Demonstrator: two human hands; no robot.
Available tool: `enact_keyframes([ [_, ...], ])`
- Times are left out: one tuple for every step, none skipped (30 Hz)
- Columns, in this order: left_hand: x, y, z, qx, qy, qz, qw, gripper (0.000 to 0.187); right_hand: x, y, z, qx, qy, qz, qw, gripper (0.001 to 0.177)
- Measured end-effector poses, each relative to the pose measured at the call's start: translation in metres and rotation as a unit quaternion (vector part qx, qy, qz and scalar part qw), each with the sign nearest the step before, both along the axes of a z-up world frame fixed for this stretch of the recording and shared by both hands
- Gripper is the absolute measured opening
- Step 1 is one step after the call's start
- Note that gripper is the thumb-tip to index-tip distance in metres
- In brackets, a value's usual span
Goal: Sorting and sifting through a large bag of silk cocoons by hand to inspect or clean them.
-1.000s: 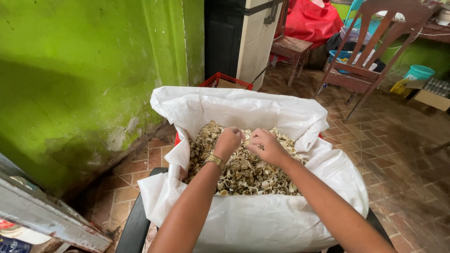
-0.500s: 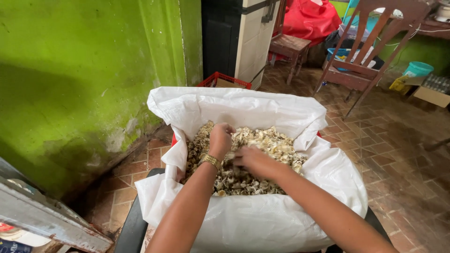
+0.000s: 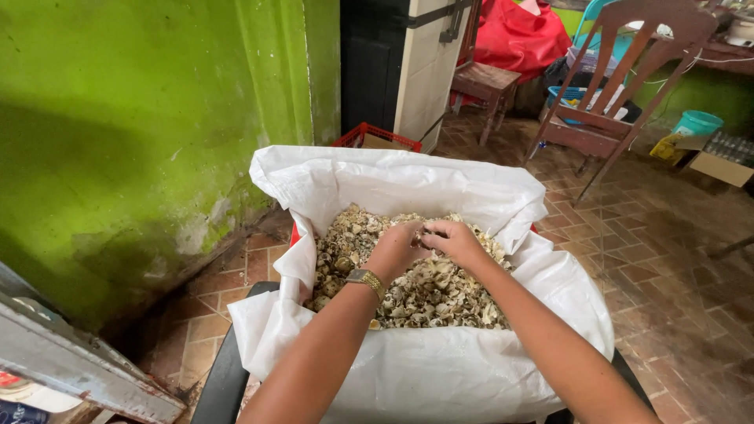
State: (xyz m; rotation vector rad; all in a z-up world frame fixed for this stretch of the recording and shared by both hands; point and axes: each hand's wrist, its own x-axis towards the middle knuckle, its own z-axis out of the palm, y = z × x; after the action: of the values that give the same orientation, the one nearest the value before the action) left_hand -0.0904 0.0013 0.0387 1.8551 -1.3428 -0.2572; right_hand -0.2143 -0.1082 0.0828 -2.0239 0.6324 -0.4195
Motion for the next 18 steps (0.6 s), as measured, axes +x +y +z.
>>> enact_keyframes([
  [-0.003,0.0,0.002,0.0,0.0,-0.001,1.0,0.048,0.0,0.004,0.001,0.0,0.0,-0.001,1.0,0.046],
  [-0.005,0.0,0.003,-0.005,-0.064,0.011,0.998,0.045,0.0,0.008,0.003,0.056,-0.041,0.01,0.998,0.039],
  [-0.008,0.0,0.005,-0.01,-0.128,0.023,0.991,0.042,0.0,0.012,0.004,0.111,-0.081,0.021,0.99,0.033],
  [-0.008,0.0,0.004,-0.011,-0.128,0.023,0.991,0.042,0.001,0.006,-0.001,0.11,-0.081,0.021,0.99,0.033],
  [-0.009,-0.001,0.003,-0.03,-0.142,0.021,0.989,0.036,0.001,0.0,-0.007,0.119,-0.088,0.024,0.989,0.027],
  [-0.009,-0.001,0.002,-0.049,-0.155,0.019,0.986,0.031,0.002,-0.005,-0.013,0.127,-0.094,0.028,0.987,0.021],
  [-0.011,-0.001,0.004,-0.05,-0.156,0.019,0.986,0.031,0.002,-0.003,-0.01,0.127,-0.094,0.028,0.987,0.021],
  [-0.013,-0.001,0.005,-0.056,-0.162,0.031,0.985,0.025,0.002,-0.001,-0.007,0.114,-0.092,0.029,0.989,0.021],
  [-0.016,0.0,0.006,-0.061,-0.168,0.042,0.983,0.019,0.002,0.001,-0.005,0.103,-0.089,0.03,0.99,0.021],
  [-0.006,-0.012,-0.01,-0.061,-0.168,0.042,0.983,0.019,0.0,0.002,-0.008,0.103,-0.089,0.03,0.99,0.021],
  [0.005,-0.025,-0.026,-0.056,-0.188,0.064,0.978,0.019,-0.002,0.002,-0.011,0.145,-0.074,0.036,0.986,0.026],
  [0.015,-0.037,-0.042,-0.051,-0.209,0.086,0.973,0.02,-0.004,0.002,-0.013,0.186,-0.06,0.042,0.98,0.032],
  [0.014,-0.031,-0.032,-0.052,-0.209,0.087,0.973,0.02,-0.005,0.011,-0.004,0.185,-0.06,0.043,0.98,0.032],
  [0.014,-0.025,-0.021,-0.066,-0.098,0.085,0.989,0.015,-0.007,0.02,0.005,0.174,-0.074,0.041,0.981,0.031],
  [0.013,-0.018,-0.012,-0.078,0.014,0.082,0.993,0.014,-0.009,0.03,0.014,0.163,-0.089,0.04,0.982,0.031],
  [0.013,-0.016,-0.009,-0.078,0.013,0.084,0.993,0.014,-0.007,0.031,0.014,0.163,-0.089,0.041,0.982,0.031],
  [0.011,-0.014,-0.006,-0.086,0.023,0.094,0.992,0.012,-0.006,0.032,0.013,0.178,-0.107,0.045,0.977,0.03],
  [0.01,-0.013,-0.003,-0.093,0.033,0.105,0.99,0.01,-0.005,0.033,0.013,0.192,-0.126,0.049,0.972,0.031],
])
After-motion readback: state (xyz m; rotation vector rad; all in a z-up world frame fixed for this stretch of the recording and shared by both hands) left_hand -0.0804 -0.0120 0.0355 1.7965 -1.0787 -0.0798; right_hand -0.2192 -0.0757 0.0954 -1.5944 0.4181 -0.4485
